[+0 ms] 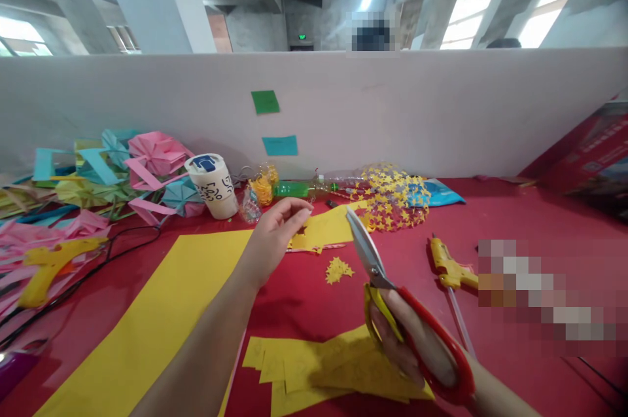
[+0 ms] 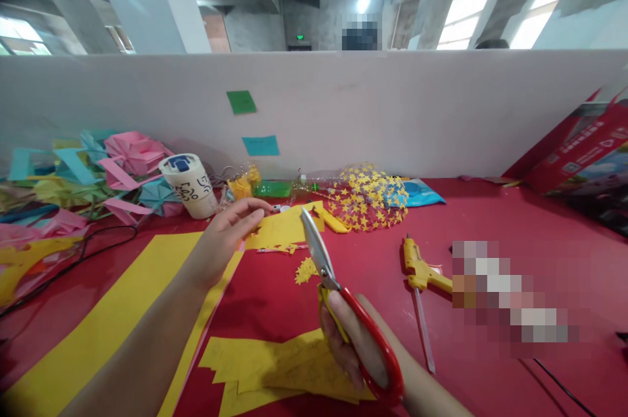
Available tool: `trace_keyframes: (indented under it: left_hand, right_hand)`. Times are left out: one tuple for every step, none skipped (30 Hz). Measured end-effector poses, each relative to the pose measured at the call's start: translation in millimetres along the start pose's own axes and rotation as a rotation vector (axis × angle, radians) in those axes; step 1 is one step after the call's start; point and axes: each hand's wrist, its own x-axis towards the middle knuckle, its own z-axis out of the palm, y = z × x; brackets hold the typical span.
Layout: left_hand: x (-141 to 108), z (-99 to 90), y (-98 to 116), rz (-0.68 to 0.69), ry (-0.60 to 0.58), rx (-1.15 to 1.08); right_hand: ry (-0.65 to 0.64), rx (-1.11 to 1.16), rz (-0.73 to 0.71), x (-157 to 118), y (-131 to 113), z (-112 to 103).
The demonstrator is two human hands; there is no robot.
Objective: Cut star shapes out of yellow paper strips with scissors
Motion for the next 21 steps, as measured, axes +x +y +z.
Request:
trace_keyframes:
  left_hand:
    - [0.9, 1.8, -3.5, -0.026, 0.038, -0.014]
    - [0.9, 4.3, -6.6, -0.067, 0.037, -0.022]
    - [-0.3, 7.4, -8.7, -0.111, -0.017, -0.025]
    - [-2.7, 11.0, -9.4, -0.164, -0.137, -0.002]
    - [-6.2, 15.0, -8.6, -0.182, -0.273, 0.029]
    - [-10.4, 19.1, -6.4, -0.198, -0.44, 0.066]
    - [-15.1, 23.1, -3.0, -0.181, -0.494, 0.09]
    - [-19.6, 26.7, 1.0, -0.177, -0.49, 0.102]
    - [-23.7, 29.8, 5.2, -0.177, -0.406, 0.107]
    - [-27.0, 32.2, 9.2, -0.204, -0.284, 0.127]
    - [-29.2, 33.9, 12.5, -0.26, -0.173, 0.154]
    - [-30.4, 35.0, 14.9, -0.289, -0.057, 0.155]
    - [-30.6, 35.4, 16.3, -0.291, 0.036, 0.133]
    - [-30.0, 35.5, 16.7, -0.271, 0.108, 0.098]
    - [-29.0, 35.1, 16.2, -0.228, 0.155, 0.057]
    - [-27.8, 34.5, 15.0, -0.187, 0.176, 0.016]
    - [-26.6, 33.8, 13.5, -0.166, 0.17, -0.022]
    - [-25.7, 33.0, 11.9, -0.172, 0.143, -0.053]
    - [-24.9, 32.0, 10.5, -0.196, 0.109, -0.081]
    - [-24.4, 31.1, 9.6, -0.218, 0.079, -0.108]
    - [-23.9, 30.2, 9.4, -0.228, 0.058, -0.126]
  right_hand:
    - [0.001, 0.047, -0.012, 0.7, 0.1, -0.2]
    - [-0.002, 0.109, -0.028, 1.4, 0.0, -0.3]
    - [-0.01, 0.173, -0.038, 2.1, 0.1, -0.6]
    - [-0.023, 0.231, -0.036, 2.9, 0.6, -0.9]
    - [-0.037, 0.28, -0.022, 3.7, 1.6, -1.2]
    - [-0.042, 0.296, 0.003, 4.4, 3.0, -1.5]
    - [-0.037, 0.292, 0.049, 4.9, 4.3, -1.7]
    - [-0.023, 0.27, 0.083, 4.9, 5.2, -1.7]
    - [0.028, 0.2, 0.086, 4.3, 5.2, -1.3]
    - [0.047, 0.111, 0.095, 3.1, 4.4, -0.6]
    - [0.049, 0.082, 0.075, 1.6, 2.7, 0.4]
    - [0.054, 0.058, 0.057, -0.2, 0.4, 1.7]
    - [0.049, 0.042, 0.044, -2.0, -2.1, 3.2]
    - [0.047, 0.036, 0.029, -3.4, -4.4, 4.6]
    - [0.048, 0.02, 0.017, -4.4, -6.1, 5.8]
    - [0.051, -0.005, 0.006, -4.9, -7.1, 6.8]
    - [0.056, -0.035, -0.007, -4.9, -7.3, 7.2]
    - [0.064, -0.066, -0.019, -4.4, -6.7, 7.2]
    - [0.073, -0.093, -0.031, -3.6, -5.6, 6.7]
    - [0.08, -0.115, -0.04, -2.5, -4.0, 5.9]
    - [0.089, -0.129, -0.047, -1.4, -2.2, 4.9]
